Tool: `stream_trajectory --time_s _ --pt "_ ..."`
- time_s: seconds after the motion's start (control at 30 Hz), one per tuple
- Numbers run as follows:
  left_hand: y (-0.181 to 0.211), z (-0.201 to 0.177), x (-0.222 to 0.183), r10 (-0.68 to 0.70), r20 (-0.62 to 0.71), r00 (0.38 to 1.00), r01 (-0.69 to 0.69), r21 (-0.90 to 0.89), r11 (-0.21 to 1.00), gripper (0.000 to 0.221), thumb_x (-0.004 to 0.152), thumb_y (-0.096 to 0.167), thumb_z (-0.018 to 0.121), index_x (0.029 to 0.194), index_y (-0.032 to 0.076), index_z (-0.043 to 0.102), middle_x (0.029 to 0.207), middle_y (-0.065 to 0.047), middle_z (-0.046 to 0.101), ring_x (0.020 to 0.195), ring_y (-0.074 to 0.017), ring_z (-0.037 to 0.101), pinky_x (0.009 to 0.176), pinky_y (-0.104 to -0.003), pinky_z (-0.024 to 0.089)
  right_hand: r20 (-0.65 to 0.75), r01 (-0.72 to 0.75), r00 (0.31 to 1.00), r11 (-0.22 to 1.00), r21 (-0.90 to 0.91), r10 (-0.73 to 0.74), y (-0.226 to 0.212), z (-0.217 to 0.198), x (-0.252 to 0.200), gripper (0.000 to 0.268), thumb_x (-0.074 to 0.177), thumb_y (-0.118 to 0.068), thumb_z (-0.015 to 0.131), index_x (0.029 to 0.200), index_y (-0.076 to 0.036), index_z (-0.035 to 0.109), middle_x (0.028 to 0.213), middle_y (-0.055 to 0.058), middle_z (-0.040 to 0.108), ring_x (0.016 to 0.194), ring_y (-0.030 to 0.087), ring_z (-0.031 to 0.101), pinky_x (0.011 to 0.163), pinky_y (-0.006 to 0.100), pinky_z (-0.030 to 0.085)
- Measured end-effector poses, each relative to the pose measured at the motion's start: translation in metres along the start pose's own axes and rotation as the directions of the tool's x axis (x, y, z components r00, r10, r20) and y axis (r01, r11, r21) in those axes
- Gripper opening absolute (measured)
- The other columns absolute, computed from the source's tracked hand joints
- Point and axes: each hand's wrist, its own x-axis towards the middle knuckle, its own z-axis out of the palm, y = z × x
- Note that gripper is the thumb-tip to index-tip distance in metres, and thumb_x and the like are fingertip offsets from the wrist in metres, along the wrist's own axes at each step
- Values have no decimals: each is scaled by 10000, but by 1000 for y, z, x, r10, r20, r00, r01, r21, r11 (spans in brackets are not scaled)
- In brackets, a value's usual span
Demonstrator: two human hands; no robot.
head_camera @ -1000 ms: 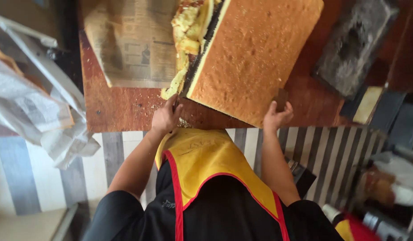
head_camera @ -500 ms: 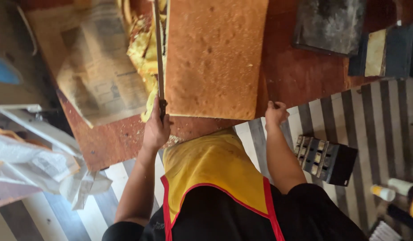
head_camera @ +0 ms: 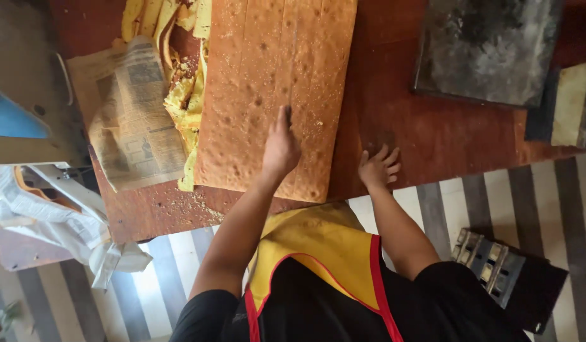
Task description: The person trims the crusty edge off a large baked sponge cake sheet on a wooden work table using a long serrated knife, then uses a small rectangular board as a spacing guide to cut the sheet into a grid of square pieces, rotating and repositioning the cake between cuts.
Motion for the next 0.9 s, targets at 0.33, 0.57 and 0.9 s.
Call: stream_trajectory --time_s 0.33,0.57,0.9 --pt "26 45 61 -204 61 977 195 131 972 685 968 37 478 1605 29 225 1227 -341 554 1008 -494 632 895 -544 547 124 254 963 959 -124 -239 24 -4 15 825 1021 -591 484 1629 -157 134 1679 245 -55 1452 535 97 1098 704 211" --pt "32 44 30 -112 10 994 110 148 983 656 958 46 523 1579 12 314 1253 -302 573 1037 -498 626 871 -539 551 297 278 927 951 -132 -230 10 -31 21 995 919 -538 628 1626 -125 63 1662 278 -105 1452 539 102 1133 712 214" --pt "35 59 84 -269 117 956 238 226 945 887 855 28 589 1615 83 135 1300 -339 542 1057 -487 633 887 -510 553 159 882 428 450 139 -890 -26 -53 -69 1155 872 -439 740 1655 -58 -19 1715 272 -35 1581 489 60 1259 656 214"
